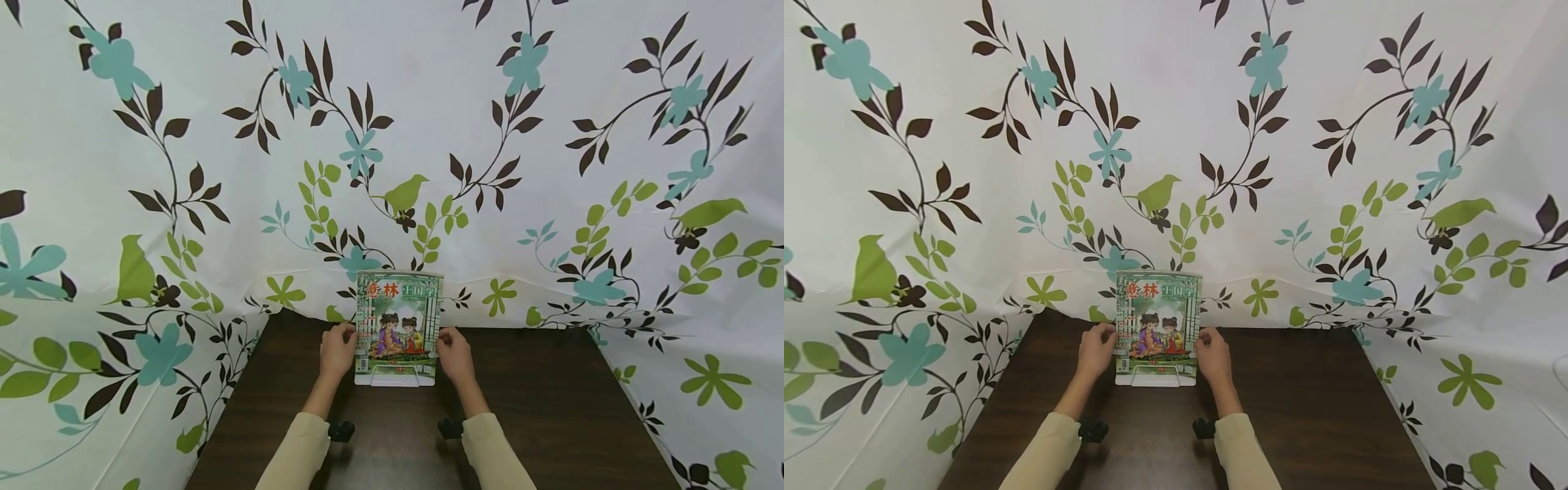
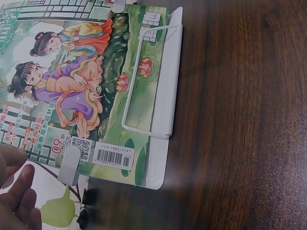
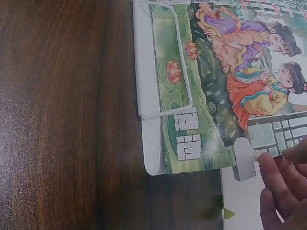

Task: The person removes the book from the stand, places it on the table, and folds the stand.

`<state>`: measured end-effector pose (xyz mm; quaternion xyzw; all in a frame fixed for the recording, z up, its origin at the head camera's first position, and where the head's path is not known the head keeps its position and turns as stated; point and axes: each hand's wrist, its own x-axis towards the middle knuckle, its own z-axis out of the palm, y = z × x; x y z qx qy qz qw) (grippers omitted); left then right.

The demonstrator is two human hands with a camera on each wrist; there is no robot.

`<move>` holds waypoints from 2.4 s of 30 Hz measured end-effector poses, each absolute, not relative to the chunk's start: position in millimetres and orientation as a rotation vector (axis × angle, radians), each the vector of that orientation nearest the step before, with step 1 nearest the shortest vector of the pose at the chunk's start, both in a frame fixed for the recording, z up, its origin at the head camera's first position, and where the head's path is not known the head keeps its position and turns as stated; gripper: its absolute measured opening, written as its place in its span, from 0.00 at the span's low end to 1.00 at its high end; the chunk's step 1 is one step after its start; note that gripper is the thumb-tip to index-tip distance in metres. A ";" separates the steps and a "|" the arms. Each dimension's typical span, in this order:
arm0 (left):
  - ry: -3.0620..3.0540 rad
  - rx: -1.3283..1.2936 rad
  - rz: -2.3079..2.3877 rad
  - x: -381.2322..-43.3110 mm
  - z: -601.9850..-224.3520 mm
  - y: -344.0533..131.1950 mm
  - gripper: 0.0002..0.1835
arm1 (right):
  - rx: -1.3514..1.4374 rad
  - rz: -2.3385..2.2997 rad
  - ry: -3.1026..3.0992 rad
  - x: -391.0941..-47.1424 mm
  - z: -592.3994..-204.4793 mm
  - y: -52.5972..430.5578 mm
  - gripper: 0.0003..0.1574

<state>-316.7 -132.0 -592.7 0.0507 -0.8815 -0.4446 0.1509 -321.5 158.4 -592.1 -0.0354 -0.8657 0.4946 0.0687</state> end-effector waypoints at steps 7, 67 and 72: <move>-2.527 0.162 -1.305 -319.9 -592.6 -129.5 0.08 | -0.097 1.489 -2.593 -322.4 -592.2 159.1 0.12; -2.414 0.039 -1.414 -329.9 -584.4 -135.0 0.06 | 0.022 1.485 -2.482 -335.0 -578.4 162.7 0.07; -2.390 0.021 -1.418 -333.5 -583.0 -134.0 0.06 | 0.024 1.470 -2.472 -336.5 -577.6 163.6 0.07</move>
